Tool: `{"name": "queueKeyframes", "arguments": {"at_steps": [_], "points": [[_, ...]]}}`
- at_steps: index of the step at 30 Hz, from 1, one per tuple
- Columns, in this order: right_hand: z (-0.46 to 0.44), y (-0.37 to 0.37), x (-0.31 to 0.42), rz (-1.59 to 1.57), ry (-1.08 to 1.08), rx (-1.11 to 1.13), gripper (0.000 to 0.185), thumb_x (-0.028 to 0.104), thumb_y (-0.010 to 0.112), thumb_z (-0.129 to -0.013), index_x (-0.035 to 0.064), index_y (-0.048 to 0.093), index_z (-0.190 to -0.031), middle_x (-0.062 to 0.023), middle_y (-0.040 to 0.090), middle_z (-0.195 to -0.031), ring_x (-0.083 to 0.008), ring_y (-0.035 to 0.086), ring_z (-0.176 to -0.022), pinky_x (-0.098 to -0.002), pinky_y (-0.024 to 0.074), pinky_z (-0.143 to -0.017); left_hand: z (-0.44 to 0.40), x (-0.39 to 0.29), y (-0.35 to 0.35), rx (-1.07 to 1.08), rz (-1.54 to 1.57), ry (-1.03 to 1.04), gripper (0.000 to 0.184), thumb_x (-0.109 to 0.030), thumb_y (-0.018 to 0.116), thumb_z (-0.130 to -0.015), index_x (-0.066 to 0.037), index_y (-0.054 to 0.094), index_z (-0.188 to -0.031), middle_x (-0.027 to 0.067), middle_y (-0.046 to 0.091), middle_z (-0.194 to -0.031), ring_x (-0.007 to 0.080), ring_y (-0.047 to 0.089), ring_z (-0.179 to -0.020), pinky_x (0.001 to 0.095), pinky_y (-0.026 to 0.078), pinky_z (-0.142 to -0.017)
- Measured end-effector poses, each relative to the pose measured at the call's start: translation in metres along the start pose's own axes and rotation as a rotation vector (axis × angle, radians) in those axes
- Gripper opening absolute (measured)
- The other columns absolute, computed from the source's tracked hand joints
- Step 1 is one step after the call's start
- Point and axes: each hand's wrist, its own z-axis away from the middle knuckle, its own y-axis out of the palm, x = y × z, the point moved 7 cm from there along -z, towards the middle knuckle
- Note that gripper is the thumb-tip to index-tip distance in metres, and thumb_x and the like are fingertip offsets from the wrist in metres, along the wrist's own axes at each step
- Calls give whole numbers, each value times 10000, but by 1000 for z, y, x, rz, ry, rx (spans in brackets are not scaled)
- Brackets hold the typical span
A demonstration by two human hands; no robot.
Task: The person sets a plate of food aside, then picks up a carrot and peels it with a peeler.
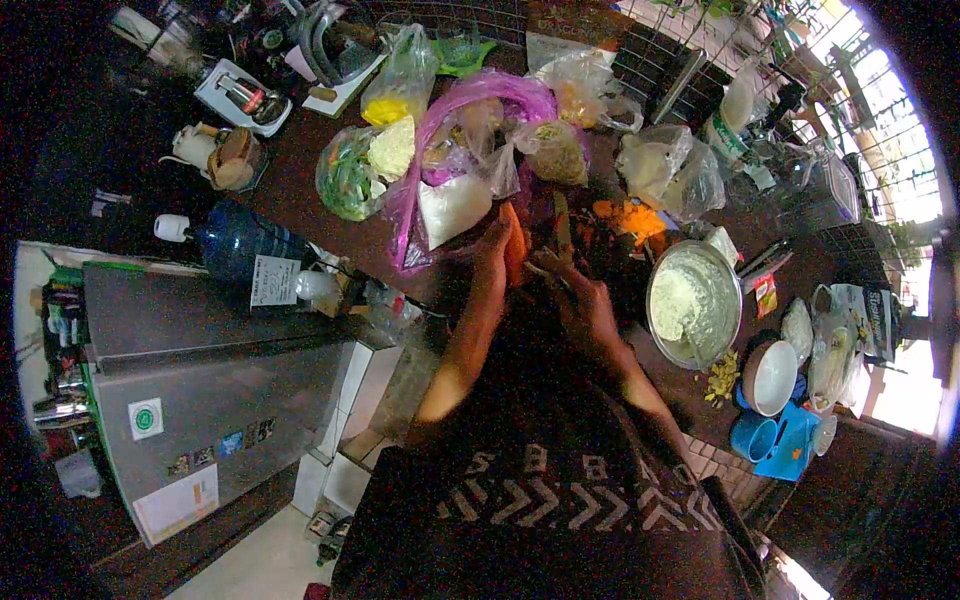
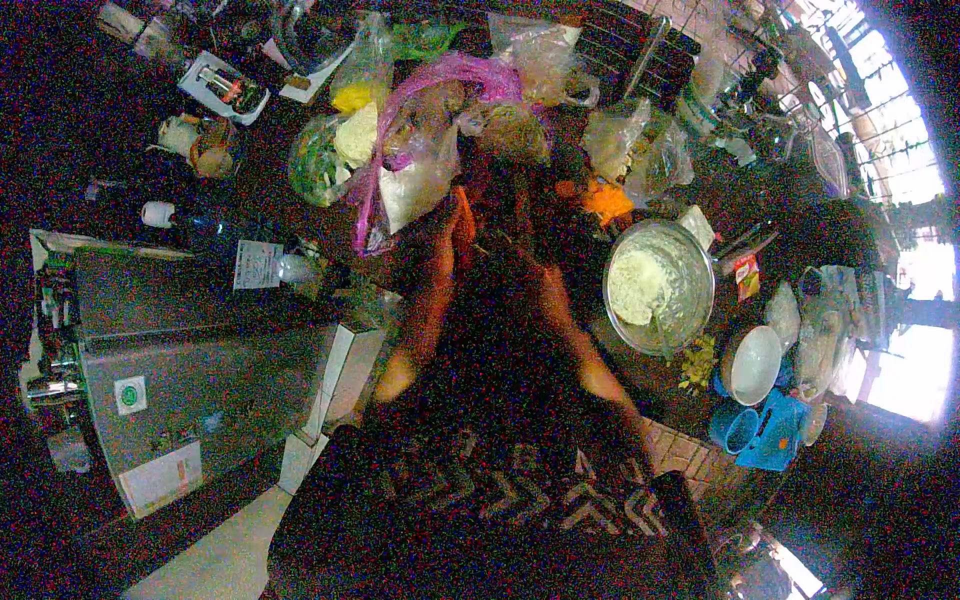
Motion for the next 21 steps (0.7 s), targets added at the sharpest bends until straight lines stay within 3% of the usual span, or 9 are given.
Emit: {"name": "queueKeyframes", "arguments": {"at_steps": [5, 8, 11, 14, 17, 21], "points": [[-7, -11, 11, 26, 59, -28, 406, -43, 573, -985, 44, 626, -1378, -202, 715, -1261, -266, 709, -1156, -367, 552, -946, 0, 8, -1, -78, 188, -2, 526, -514, 542, -1047, -79, 624, -1331, 10, 664, -975, 147, 635, -855, 279, 526, -784], [-18, -17, 19, 55, 21, -47, 408, -54, 555, -984, 41, 631, -1374, -209, 731, -1212, -268, 729, -1103, -366, 564, -914, 1, 8, 0, -5, 123, 67, 566, -493, 511, -1063, -76, 557, -1443, 22, 671, -1059, 148, 639, -904, 289, 529, -819], [-29, -20, 29, 74, -34, -74, 413, -49, 555, -977, 38, 630, -1374, -212, 736, -1188, -288, 741, -1064, -370, 572, -888, 8, 6, 16, 128, 42, -28, 584, -487, 488, -1074, -78, 514, -1490, 41, 654, -1229, 158, 633, -1055, 317, 517, -936], [-33, -22, 32, 117, -12, -87, 420, -30, 565, -974, 58, 631, -1379, -218, 735, -1157, -321, 743, -1026, -381, 572, -859, 16, -21, 26, 96, -37, 294, 591, -483, 486, -1079, -73, 495, -1505, 60, 609, -1364, 169, 597, -1183, 336, 477, -1034], [-36, -21, 33, 170, 18, -59, 427, 10, 577, -981, 121, 640, -1388, -235, 732, -1075, -371, 740, -946, -407, 566, -797, 21, -20, 36, 224, -15, 138, 597, -479, 496, -1079, -68, 486, -1512, 70, 555, -1456, 184, 529, -1304, 348, 408, -1123], [-35, -5, -48, 256, 39, -46, 424, 56, 591, -991, 172, 642, -1396, -247, 723, -1006, -406, 725, -871, -430, 553, -746, 16, -18, 33, 149, -44, 253, 587, -477, 510, -1076, -70, 507, -1499, 25, 620, -1334, 122, 594, -1088, 271, 491, -919]]}}
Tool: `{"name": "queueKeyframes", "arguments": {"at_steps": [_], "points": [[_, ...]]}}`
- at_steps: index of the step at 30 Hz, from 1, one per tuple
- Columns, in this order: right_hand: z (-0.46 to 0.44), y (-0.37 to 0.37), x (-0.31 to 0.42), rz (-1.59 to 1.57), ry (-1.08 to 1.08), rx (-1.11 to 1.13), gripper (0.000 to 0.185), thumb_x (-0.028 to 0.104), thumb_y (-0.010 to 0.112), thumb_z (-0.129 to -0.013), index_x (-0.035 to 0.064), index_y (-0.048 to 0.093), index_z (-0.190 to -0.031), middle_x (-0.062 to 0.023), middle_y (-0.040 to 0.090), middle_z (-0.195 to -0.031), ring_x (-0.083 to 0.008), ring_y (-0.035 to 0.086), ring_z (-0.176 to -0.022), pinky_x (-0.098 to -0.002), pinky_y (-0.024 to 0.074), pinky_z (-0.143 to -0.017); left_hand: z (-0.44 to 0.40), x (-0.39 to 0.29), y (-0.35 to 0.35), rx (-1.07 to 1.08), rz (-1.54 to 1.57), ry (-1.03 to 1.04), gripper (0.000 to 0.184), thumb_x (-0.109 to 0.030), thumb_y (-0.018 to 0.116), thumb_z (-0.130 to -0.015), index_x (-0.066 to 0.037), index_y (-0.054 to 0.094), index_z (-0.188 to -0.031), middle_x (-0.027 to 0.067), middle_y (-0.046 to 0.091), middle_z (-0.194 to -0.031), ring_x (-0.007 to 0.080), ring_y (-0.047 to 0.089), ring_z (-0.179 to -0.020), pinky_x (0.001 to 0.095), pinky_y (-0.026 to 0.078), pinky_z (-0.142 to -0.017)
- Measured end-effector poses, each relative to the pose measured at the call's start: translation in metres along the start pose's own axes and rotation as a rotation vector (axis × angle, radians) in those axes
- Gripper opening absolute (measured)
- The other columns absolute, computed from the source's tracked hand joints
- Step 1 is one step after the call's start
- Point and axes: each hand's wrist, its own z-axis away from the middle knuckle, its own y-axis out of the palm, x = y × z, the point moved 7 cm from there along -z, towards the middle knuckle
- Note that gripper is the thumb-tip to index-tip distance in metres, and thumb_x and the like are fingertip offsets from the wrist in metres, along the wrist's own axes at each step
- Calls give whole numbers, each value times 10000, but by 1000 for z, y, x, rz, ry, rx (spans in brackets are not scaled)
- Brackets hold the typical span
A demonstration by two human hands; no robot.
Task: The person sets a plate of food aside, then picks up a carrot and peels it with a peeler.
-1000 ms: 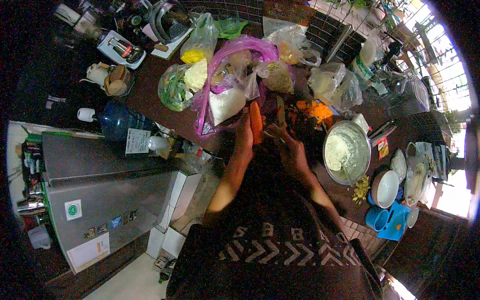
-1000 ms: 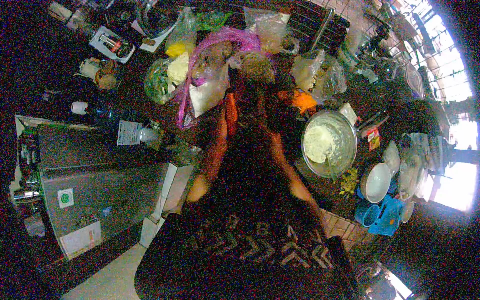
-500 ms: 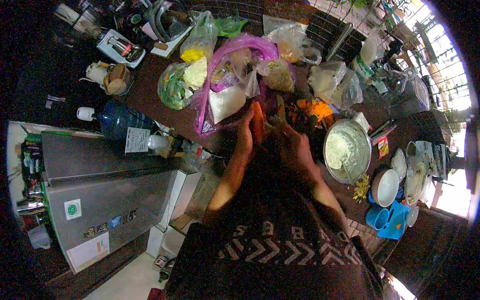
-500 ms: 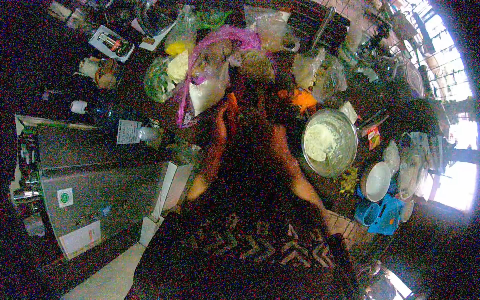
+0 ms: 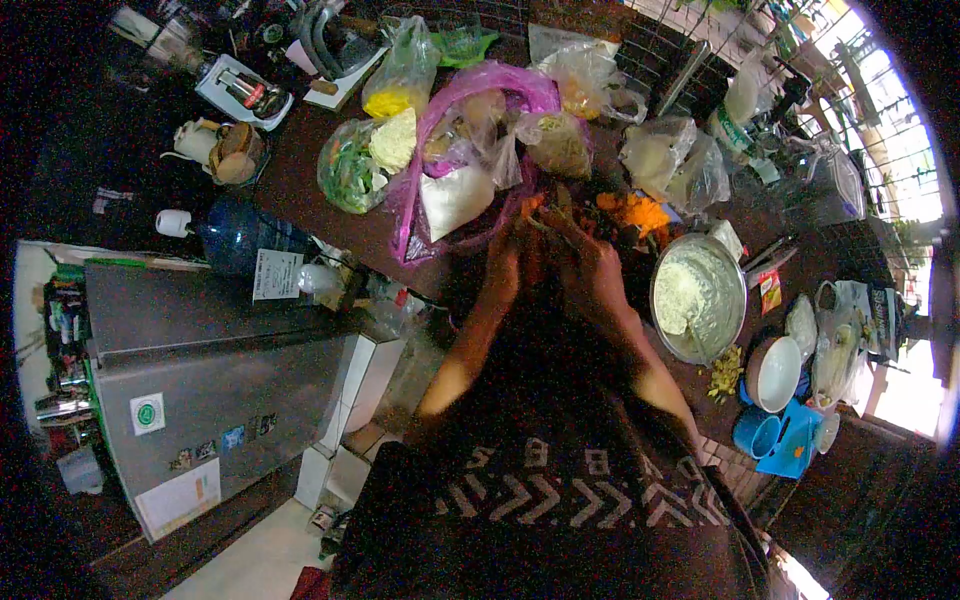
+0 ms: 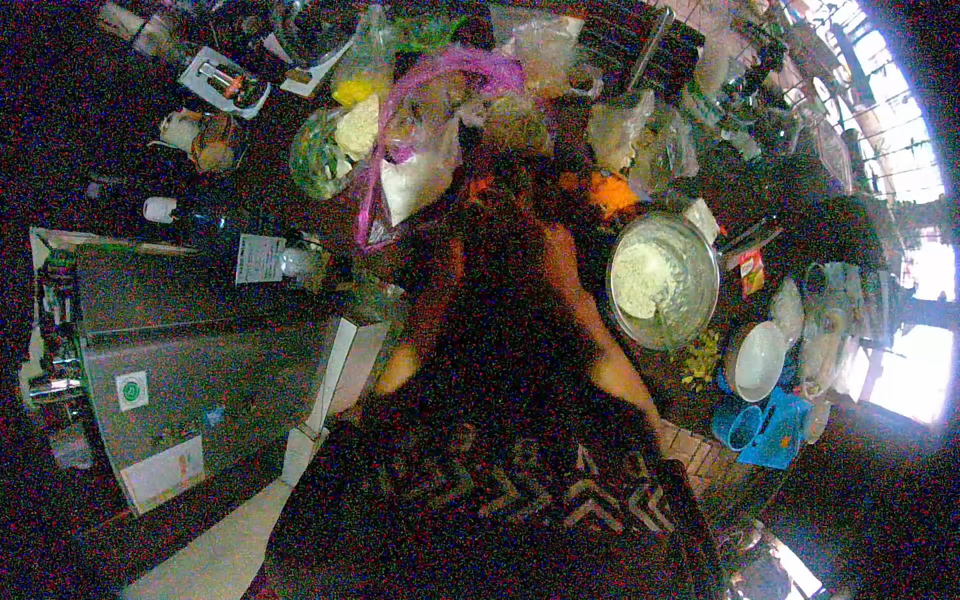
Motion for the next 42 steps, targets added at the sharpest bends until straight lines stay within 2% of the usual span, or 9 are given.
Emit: {"name": "queueKeyframes", "arguments": {"at_steps": [5, 8, 11, 17, 20, 26, 28, 31, 42], "points": [[8, -19, 48, -71, 8, -48, 424, 82, 609, -990, 164, 632, -1405, -254, 719, -1051, -429, 723, -921, -433, 563, -742, 11, 7, -6, -43, 55, -126, 564, -473, 494, -1082, -70, 545, -1475, 5, 648, -1263, 69, 583, -922, 215, 479, -753], [10, -17, 48, -118, -53, -92, 411, 92, 602, -995, 137, 629, -1402, -259, 712, -1081, -430, 718, -962, -432, 573, -739, 18, -21, 19, 244, 256, -166, 564, -477, 478, -1087, -69, 555, -1468, -3, 677, -1164, 52, 579, -824, 207, 462, -672], [11, -15, 47, -138, -55, -97, 407, 90, 589, -999, 114, 623, -1404, -263, 709, -1086, -426, 717, -969, -439, 578, -732, 13, 9, 4, -123, -78, -26, 547, -469, 466, -1092, -73, 563, -1456, -51, 673, -966, 16, 491, -629, 193, 357, -517], [14, -13, 44, -73, -51, -86, 440, 31, 578, -969, 107, 616, -1400, -263, 713, -1049, -425, 726, -929, -456, 580, -716, 14, 25, 2, -199, -11, -179, 497, -433, 455, -1101, -54, 593, -1392, 13, 674, -1027, 90, 594, -844, 240, 476, -708], [14, -7, 37, -78, -61, -76, 467, 15, 596, -936, 106, 621, -1393, -256, 721, -1036, -427, 729, -896, -455, 579, -709, 5, 62, -20, -203, 8, -27, 492, -438, 468, -1098, -51, 613, -1366, 19, 637, -988, 129, 585, -925, 278, 477, -797], [21, 45, -24, -69, -148, -87, 503, 22, 668, -854, 99, 656, -1351, -216, 743, -1042, -413, 729, -889, -442, 582, -730, 1, 88, -66, -234, -66, 53, 417, -466, 465, -1094, -89, 639, -1045, -17, 588, -933, 133, 540, -895, 292, 450, -837], [22, 52, -24, -30, -115, -29, 501, 27, 684, -837, 95, 667, -1333, -205, 748, -1048, -404, 731, -902, -440, 583, -747, 11, 64, -53, -206, 58, -136, 394, -465, 465, -1091, -108, 581, -967, -16, 571, -954, 138, 513, -918, 298, 428, -871], [19, 45, -1, -9, -162, -93, 485, 36, 697, -822, 89, 686, -1303, -199, 750, -1064, -388, 738, -926, -445, 582, -773, 10, 56, -63, -370, -123, -10, 408, -480, 450, -1090, -108, 579, -983, -6, 559, -988, 141, 491, -948, 301, 410, -883], [9, 33, 43, -212, -353, -179, 409, 48, 714, -884, 110, 710, -1288, -161, 761, -1121, -356, 752, -959, -428, 587, -807, -1, 20, -61, -337, -346, 163, 294, -321, 398, -1077, -96, 498, -916, 32, 473, -909, 179, 427, -875, 333, 381, -823]]}}
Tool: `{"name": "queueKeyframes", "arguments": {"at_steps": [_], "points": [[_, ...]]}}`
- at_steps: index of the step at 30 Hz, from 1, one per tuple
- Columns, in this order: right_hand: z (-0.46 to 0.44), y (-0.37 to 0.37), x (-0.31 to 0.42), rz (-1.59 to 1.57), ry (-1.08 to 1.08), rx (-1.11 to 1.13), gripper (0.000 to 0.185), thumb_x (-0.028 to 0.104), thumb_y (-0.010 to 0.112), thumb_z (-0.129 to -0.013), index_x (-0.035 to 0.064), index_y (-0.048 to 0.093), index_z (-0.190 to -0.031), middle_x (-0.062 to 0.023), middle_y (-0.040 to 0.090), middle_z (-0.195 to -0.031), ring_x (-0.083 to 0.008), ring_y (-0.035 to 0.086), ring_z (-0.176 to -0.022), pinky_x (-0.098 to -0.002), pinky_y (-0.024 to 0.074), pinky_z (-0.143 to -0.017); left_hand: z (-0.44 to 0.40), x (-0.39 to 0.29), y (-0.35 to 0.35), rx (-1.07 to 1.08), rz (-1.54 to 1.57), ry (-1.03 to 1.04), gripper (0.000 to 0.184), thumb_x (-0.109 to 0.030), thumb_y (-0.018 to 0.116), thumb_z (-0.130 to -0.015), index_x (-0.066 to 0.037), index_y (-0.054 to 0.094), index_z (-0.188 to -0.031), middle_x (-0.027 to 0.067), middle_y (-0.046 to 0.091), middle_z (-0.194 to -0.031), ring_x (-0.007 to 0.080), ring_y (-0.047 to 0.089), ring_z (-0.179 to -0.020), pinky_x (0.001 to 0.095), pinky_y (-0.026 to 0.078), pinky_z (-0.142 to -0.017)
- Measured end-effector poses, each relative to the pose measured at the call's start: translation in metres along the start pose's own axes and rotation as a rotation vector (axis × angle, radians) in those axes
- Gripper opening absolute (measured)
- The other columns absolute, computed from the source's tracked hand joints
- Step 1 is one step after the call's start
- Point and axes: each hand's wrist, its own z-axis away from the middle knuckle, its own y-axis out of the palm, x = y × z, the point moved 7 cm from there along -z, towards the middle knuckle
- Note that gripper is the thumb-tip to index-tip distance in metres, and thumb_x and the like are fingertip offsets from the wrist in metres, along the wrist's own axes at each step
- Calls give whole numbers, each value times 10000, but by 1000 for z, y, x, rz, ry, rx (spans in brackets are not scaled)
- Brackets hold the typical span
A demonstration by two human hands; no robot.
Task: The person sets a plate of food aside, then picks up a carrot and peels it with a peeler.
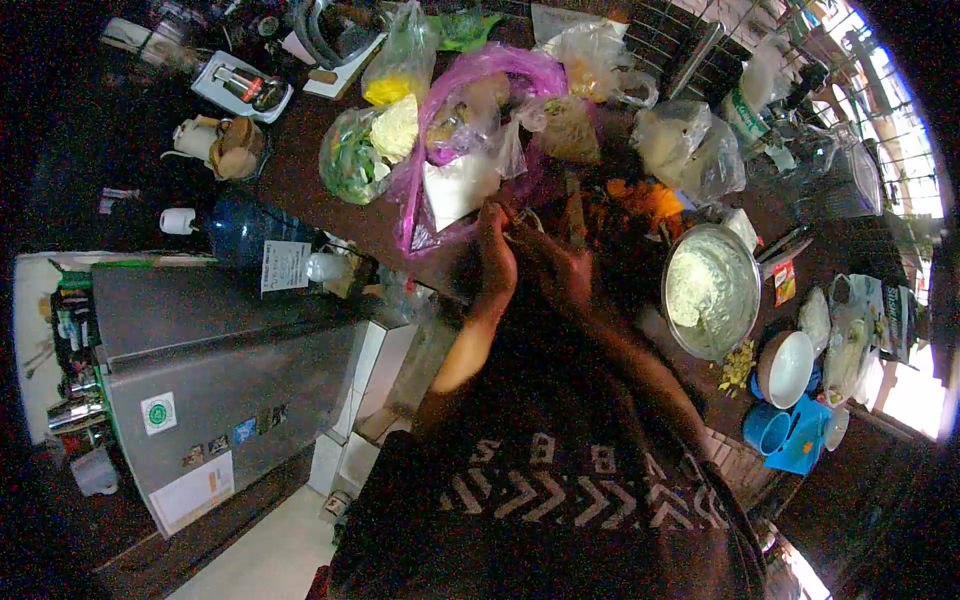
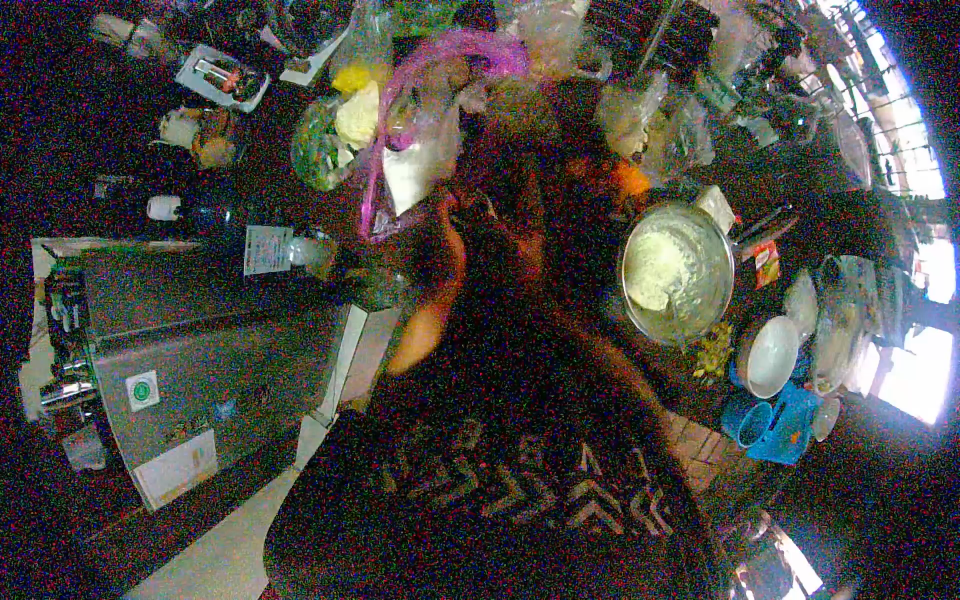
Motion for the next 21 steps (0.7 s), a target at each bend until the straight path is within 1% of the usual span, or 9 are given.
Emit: {"name": "queueKeyframes", "arguments": {"at_steps": [2, 5, 7, 10, 12, 14, 17, 20, 21], "points": [[4, 4, -9, 39, 17, 38, 404, 53, 712, -890, 100, 707, -1291, -165, 760, -1119, -354, 752, -956, -427, 586, -809, -1, -3, -3, -21, -17, 28, 303, -323, 396, -1077, -94, 489, -901, 34, 461, -888, 180, 416, -851, 334, 376, -794], [6, 10, -15, 55, 63, 89, 406, 65, 709, -898, 77, 696, -1303, -169, 759, -1116, -351, 750, -954, -428, 582, -817, -5, -10, -6, -9, -92, -111, 312, -314, 404, -1072, -78, 504, -893, 29, 482, -874, 188, 442, -847, 338, 382, -783], [5, 12, -18, 29, 96, 109, 412, 71, 707, -901, 66, 689, -1313, -170, 759, -1115, -350, 749, -954, -430, 580, -824, -8, -12, -5, 48, 12, 0, 324, -318, 414, -1069, -72, 523, -888, 28, 493, -851, 191, 455, -836, 344, 388, -786], [4, 14, -9, 178, -54, 138, 428, 71, 697, -907, 53, 671, -1334, -179, 756, -1112, -352, 745, -954, -439, 578, -820, -4, 8, -11, -51, -47, -125, 332, -325, 413, -1068, -84, 503, -859, 22, 469, -829, 176, 443, -810, 336, 381, -767], [6, 16, -13, 32, 8, 80, 438, 61, 691, -905, 56, 665, -1343, -188, 752, -1108, -364, 737, -962, -454, 563, -863, -3, 16, -14, -44, -81, -122, 334, -331, 415, -1067, -87, 501, -855, 21, 463, -820, 173, 439, -801, 334, 381, -761], [12, 21, -21, 33, -14, 59, 446, 61, 687, -908, 53, 657, -1353, -192, 749, -1116, -359, 735, -968, -454, 560, -872, -3, 21, -16, -34, -115, -122, 336, -336, 418, -1067, -90, 499, -852, 20, 457, -811, 170, 435, -791, 332, 380, -754], [27, 22, -36, 41, -45, 38, 452, 63, 683, -911, 53, 650, -1362, -195, 746, -1126, -354, 733, -975, -453, 557, -881, -9, 29, -20, 58, -75, -164, 346, -341, 413, -1068, -85, 502, -852, 24, 487, -823, 169, 458, -806, 330, 389, -761], [32, 19, -39, 47, -39, 53, 448, 67, 685, -912, 58, 652, -1359, -194, 746, -1130, -355, 733, -975, -453, 559, -878, -9, 24, -9, 270, -26, -141, 350, -340, 407, -1067, -82, 503, -850, 27, 513, -837, 177, 476, -821, 336, 398, -774], [34, 18, -39, 47, -36, 53, 447, 68, 686, -912, 60, 653, -1357, -193, 746, -1131, -355, 733, -975, -453, 560, -877, -6, 24, -8, 128, -49, -137, 347, -329, 399, -1065, -80, 499, -845, 30, 515, -833, 179, 479, -819, 336, 400, -778]]}}
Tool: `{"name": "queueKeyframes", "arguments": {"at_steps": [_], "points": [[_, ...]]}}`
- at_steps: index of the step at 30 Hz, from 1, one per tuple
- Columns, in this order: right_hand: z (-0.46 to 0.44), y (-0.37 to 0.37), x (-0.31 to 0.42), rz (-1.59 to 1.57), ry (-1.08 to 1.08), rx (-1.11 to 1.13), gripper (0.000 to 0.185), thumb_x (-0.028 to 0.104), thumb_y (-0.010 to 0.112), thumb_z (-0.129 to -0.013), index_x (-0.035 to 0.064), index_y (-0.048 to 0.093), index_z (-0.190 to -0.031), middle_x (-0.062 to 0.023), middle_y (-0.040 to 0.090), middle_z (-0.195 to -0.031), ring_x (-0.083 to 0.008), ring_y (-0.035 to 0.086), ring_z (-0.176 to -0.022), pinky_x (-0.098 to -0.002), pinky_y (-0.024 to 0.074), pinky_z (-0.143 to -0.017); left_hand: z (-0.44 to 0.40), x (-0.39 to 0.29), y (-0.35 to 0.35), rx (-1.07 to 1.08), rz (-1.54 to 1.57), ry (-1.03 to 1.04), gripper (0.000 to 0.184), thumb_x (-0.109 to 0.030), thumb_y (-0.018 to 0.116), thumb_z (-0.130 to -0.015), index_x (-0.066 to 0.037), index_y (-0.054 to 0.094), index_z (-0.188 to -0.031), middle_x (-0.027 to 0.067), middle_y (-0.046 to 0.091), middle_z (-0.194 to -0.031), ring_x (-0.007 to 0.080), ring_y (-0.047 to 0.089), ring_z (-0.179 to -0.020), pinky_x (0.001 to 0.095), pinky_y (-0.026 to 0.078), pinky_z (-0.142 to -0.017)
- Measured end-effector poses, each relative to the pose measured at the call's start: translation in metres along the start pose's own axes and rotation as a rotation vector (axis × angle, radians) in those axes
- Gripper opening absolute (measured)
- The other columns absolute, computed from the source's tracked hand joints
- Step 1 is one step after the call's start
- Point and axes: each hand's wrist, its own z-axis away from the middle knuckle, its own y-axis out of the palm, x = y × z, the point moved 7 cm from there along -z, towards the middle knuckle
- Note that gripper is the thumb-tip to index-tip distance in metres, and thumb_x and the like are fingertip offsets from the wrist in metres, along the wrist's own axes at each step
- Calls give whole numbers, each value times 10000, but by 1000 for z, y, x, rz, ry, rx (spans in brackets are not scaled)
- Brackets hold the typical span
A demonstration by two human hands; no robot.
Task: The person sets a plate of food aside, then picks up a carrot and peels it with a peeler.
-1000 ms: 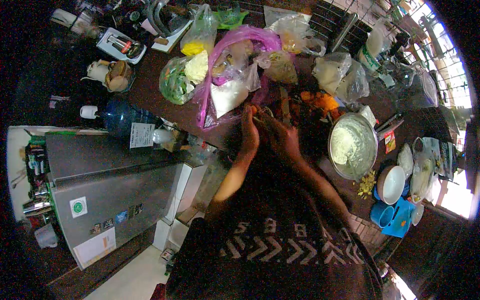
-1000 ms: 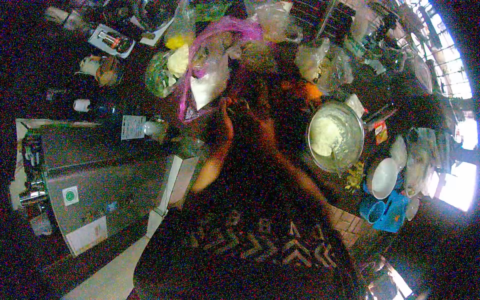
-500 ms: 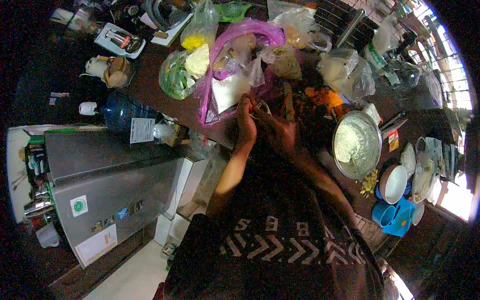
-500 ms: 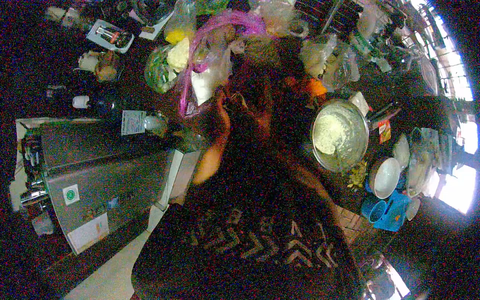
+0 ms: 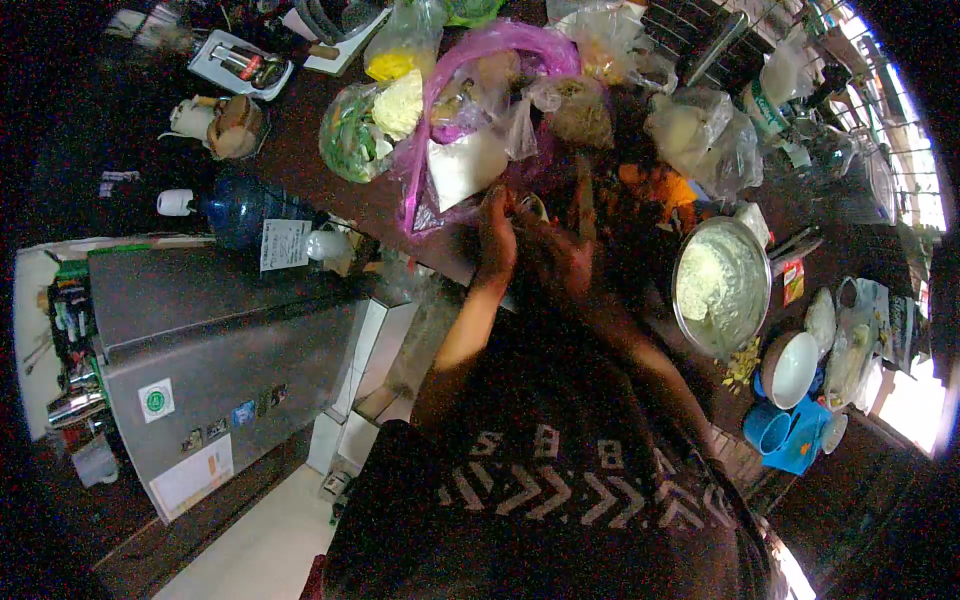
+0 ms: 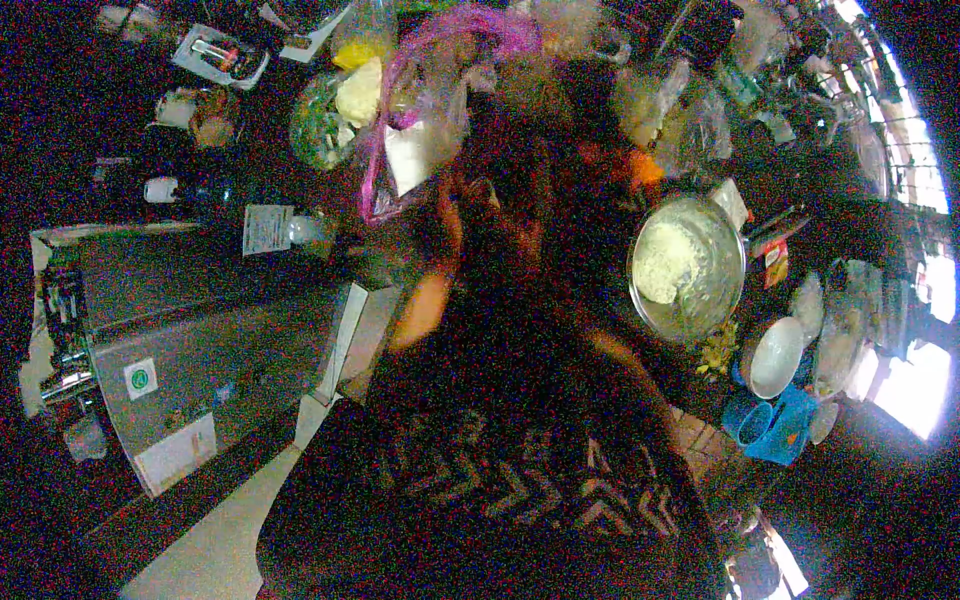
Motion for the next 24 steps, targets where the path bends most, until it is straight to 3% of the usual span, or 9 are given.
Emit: {"name": "queueKeyframes", "arguments": {"at_steps": [1, 8, 11, 15, 18, 20, 21, 23, 24], "points": [[2, -1, -1, 2, 9, 3, 445, 70, 687, -912, 62, 654, -1356, -193, 746, -1132, -355, 733, -975, -452, 560, -876, 4, 0, -3, -141, -13, 1, 345, -319, 392, -1064, -79, 495, -839, 34, 517, -829, 182, 482, -817, 336, 401, -781], [6, 0, -6, -8, 37, 5, 436, 80, 693, -913, 75, 660, -1348, -190, 746, -1140, -356, 732, -975, -451, 565, -868, 3, -10, -2, -116, -100, 57, 337, -293, 392, -1054, -64, 518, -841, 54, 529, -810, 195, 493, -794, 357, 418, -764], [5, 0, -6, -17, 58, 6, 432, 84, 695, -914, 80, 663, -1344, -189, 746, -1144, -357, 731, -976, -451, 567, -865, 3, -6, -2, -195, 183, -46, 341, -295, 393, -1052, -60, 514, -836, 57, 531, -807, 198, 496, -782, 356, 417, -748], [2, 2, -7, -24, 127, 13, 426, 89, 699, -915, 87, 666, -1339, -187, 745, -1148, -357, 731, -976, -450, 569, -861, 3, -9, -1, -100, 54, -24, 356, -303, 394, -1060, -52, 510, -836, 64, 550, -816, 206, 509, -780, 359, 421, -756], [10, 11, -29, -889, 689, -218, 422, 93, 701, -915, 93, 669, -1336, -186, 745, -1152, -358, 731, -976, -449, 571, -858, 2, -15, 1, -51, -38, 106, 362, -304, 387, -1073, -54, 503, -838, 61, 548, -817, 205, 508, -779, 362, 421, -755], [-1, -1, -14, -631, 531, -92, 419, 96, 703, -915, 97, 671, -1333, -185, 745, -1154, -358, 730, -976, -449, 572, -856, 3, -13, 2, -37, -28, 155, 364, -305, 383, -1079, -55, 500, -842, 59, 546, -818, 204, 506, -779, 363, 420, -755], [-10, -10, 12, 41, 187, 76, 399, 90, 696, -920, 106, 684, -1318, -182, 749, -1142, -358, 730, -973, -444, 574, -852, 3, -3, -3, -95, -219, 320, 370, -307, 373, -1088, -55, 510, -854, 60, 545, -814, 203, 503, -778, 363, 418, -752], [-23, -19, 31, 19, 237, 97, 376, 85, 693, -919, 98, 697, -1295, -179, 755, -1119, -359, 732, -970, -446, 573, -857, 9, -13, -3, -155, -412, 480, 376, -309, 364, -1096, -55, 520, -866, 61, 543, -809, 203, 500, -777, 363, 416, -750], [-25, -20, 33, -1, 288, 112, 354, 80, 690, -918, 90, 709, -1271, -177, 760, -1097, -359, 734, -967, -448, 572, -863, 7, -23, 0, -65, -197, 297, 386, -323, 364, -1102, -54, 539, -889, 66, 553, -827, 206, 510, -784, 361, 428, -765]]}}
